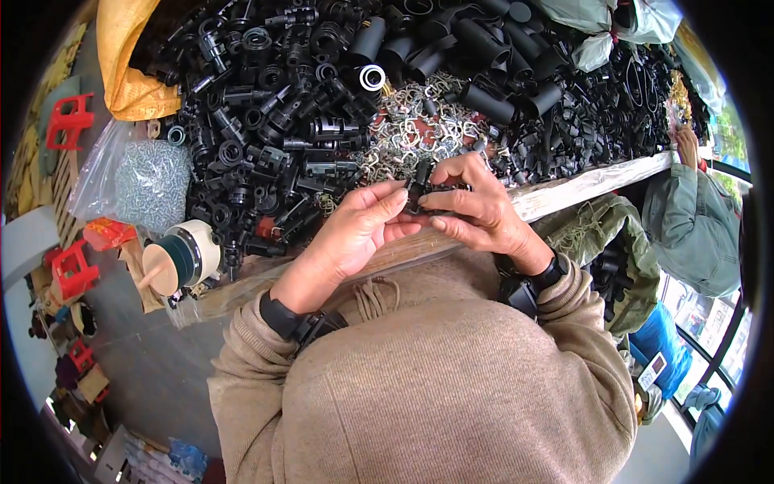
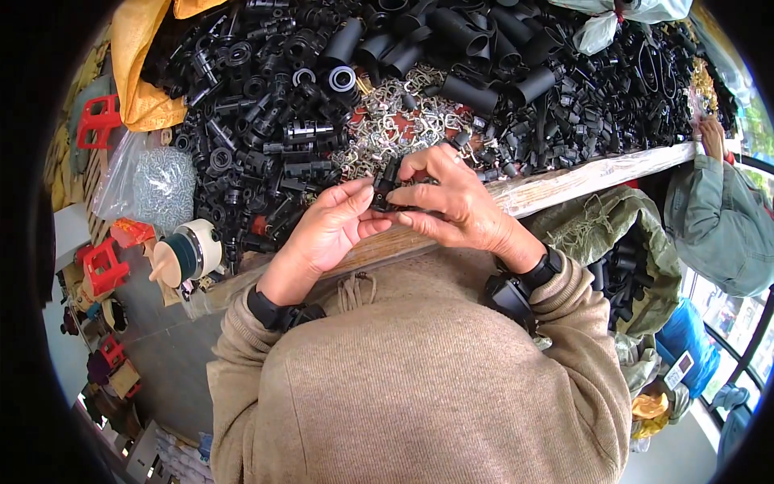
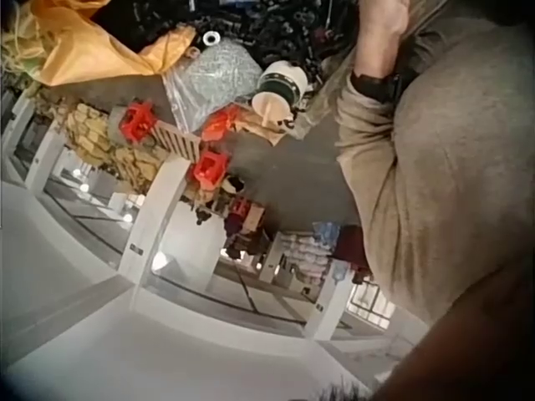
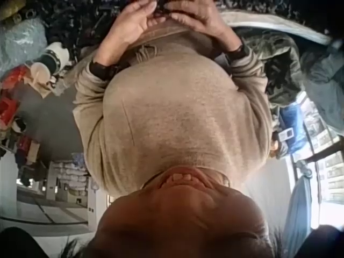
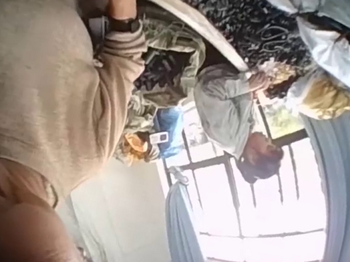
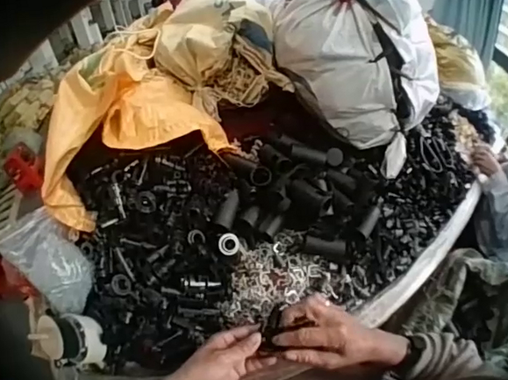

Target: Assemble small metal components into black plastic cylindrical housings at a factory workbench.

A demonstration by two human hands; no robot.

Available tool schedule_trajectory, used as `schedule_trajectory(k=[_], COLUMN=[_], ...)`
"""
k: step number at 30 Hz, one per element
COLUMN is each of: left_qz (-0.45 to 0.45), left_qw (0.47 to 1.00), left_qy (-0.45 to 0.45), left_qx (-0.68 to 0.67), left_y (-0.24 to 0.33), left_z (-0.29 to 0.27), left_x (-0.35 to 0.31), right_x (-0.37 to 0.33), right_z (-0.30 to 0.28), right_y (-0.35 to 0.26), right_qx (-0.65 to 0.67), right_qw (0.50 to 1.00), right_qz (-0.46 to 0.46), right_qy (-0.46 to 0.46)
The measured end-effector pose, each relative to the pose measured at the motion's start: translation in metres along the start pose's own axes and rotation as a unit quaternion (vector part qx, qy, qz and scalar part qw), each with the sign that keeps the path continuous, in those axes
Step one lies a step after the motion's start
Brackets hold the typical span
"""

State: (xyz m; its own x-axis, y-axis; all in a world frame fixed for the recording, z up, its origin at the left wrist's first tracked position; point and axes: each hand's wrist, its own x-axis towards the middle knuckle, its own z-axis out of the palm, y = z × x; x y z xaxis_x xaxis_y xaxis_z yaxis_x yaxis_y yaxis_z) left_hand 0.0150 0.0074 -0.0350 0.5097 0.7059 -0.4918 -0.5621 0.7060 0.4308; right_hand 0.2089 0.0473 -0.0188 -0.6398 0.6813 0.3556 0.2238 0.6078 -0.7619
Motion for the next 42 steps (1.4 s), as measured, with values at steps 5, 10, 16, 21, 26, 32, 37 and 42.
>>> schedule_trajectory(k=[5,10,16,21,26,32,37,42], left_qz=[-0.002,0.012,0.032,0.047,0.061,0.091,0.124,0.135], left_qw=[1.0,1.0,0.999,0.999,0.998,0.995,0.992,0.99], left_qy=[-0.005,0.006,0.014,0.014,0.017,-0.011,-0.019,-0.032], left_qx=[-0.007,0.027,0.037,0.023,0.029,0.026,0.009,-0.002], left_y=[0.001,0.003,0.006,0.005,0.001,0.005,0.009,0.006], left_z=[0.002,-0.005,-0.011,-0.014,-0.017,-0.013,-0.005,-0.001], left_x=[-0.007,-0.012,-0.019,-0.021,-0.019,-0.015,-0.008,-0.005], right_x=[0.004,0.016,0.051,0.044,0.031,0.021,0.025,0.02], right_z=[0.001,0.002,0.005,0.007,0.002,-0.002,-0.001,0.008], right_y=[-0.005,0.014,0.034,0.04,0.046,0.025,0.009,0.005], right_qx=[-0.057,-0.082,-0.251,-0.296,-0.157,0.259,0.336,0.367], right_qw=[0.998,0.994,0.967,0.952,0.984,0.9,0.877,0.872], right_qz=[-0.034,0.077,0.054,0.061,0.055,0.348,0.343,0.315], right_qy=[-0.015,0.018,-0.006,-0.044,0.058,0.027,-0.023,-0.073])
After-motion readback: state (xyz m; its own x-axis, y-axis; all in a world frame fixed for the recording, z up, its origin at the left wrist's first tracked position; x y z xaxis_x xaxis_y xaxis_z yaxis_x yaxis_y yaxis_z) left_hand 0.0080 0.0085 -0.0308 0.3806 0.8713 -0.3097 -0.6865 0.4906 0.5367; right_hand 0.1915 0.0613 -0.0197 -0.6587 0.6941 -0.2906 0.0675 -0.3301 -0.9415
